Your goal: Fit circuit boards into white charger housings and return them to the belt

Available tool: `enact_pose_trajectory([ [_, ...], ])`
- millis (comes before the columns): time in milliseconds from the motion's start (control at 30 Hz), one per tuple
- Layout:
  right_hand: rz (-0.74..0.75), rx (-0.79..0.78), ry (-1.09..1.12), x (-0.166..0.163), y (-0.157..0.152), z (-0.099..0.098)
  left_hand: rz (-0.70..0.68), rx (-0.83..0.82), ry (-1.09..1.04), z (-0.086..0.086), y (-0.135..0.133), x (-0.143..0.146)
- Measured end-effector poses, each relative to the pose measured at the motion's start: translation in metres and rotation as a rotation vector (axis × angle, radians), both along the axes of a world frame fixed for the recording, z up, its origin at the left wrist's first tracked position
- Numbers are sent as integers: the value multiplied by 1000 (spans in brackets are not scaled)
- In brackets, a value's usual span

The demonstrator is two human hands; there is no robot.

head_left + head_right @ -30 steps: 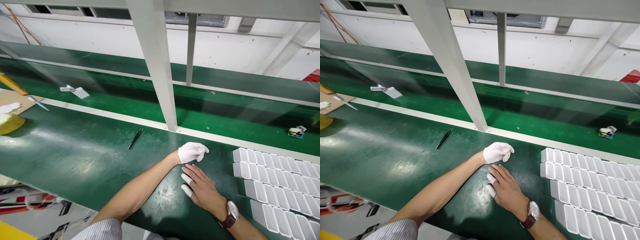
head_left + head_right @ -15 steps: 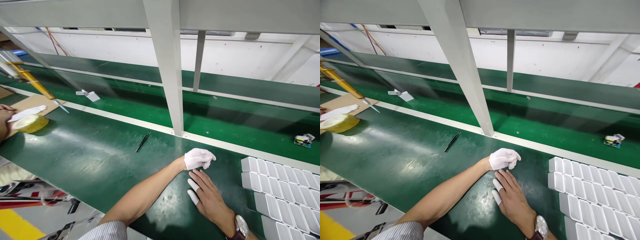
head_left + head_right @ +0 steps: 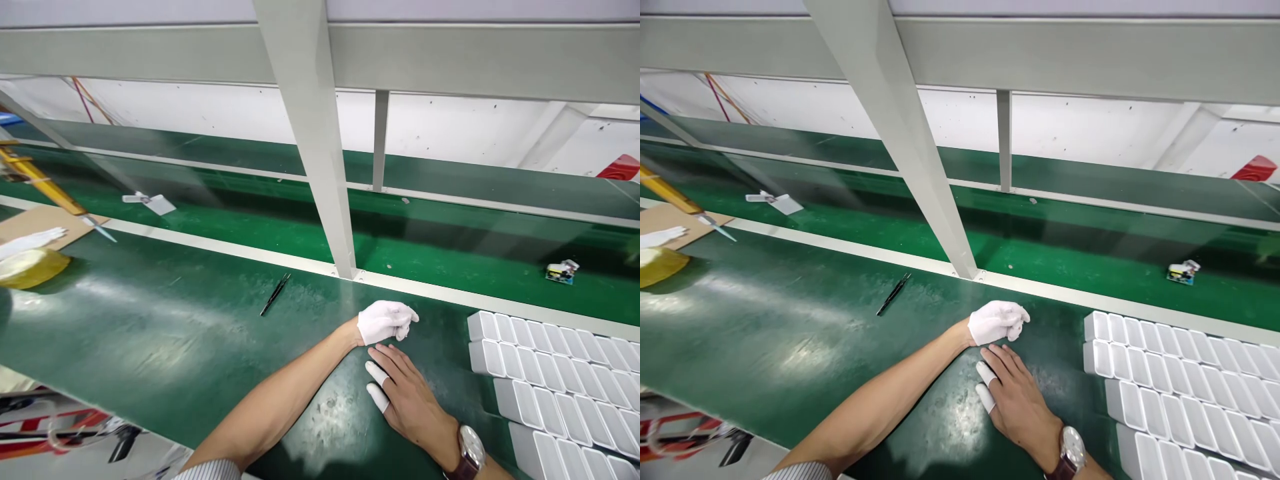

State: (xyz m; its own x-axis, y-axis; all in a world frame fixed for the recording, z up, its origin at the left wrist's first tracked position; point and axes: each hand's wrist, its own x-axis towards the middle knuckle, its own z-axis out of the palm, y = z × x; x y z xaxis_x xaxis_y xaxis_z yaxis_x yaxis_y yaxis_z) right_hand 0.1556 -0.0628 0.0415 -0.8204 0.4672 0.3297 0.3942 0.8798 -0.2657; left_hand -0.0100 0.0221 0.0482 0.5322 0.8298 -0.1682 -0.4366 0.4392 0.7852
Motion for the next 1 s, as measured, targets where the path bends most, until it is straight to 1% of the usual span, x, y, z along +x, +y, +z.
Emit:
enact_pose_trajectory([
  [200, 0, 1, -7, 0, 0, -3, 6, 17, 16, 2, -1, 0],
  [533, 1, 40, 35, 0, -2, 3, 13, 11, 15, 0, 0, 1],
  [800, 12, 18, 41, 2, -1, -1, 5, 23, 29, -2, 0, 1],
  [1000, 15, 3, 26, 1, 0, 1, -2, 40, 24, -2, -1, 1],
])
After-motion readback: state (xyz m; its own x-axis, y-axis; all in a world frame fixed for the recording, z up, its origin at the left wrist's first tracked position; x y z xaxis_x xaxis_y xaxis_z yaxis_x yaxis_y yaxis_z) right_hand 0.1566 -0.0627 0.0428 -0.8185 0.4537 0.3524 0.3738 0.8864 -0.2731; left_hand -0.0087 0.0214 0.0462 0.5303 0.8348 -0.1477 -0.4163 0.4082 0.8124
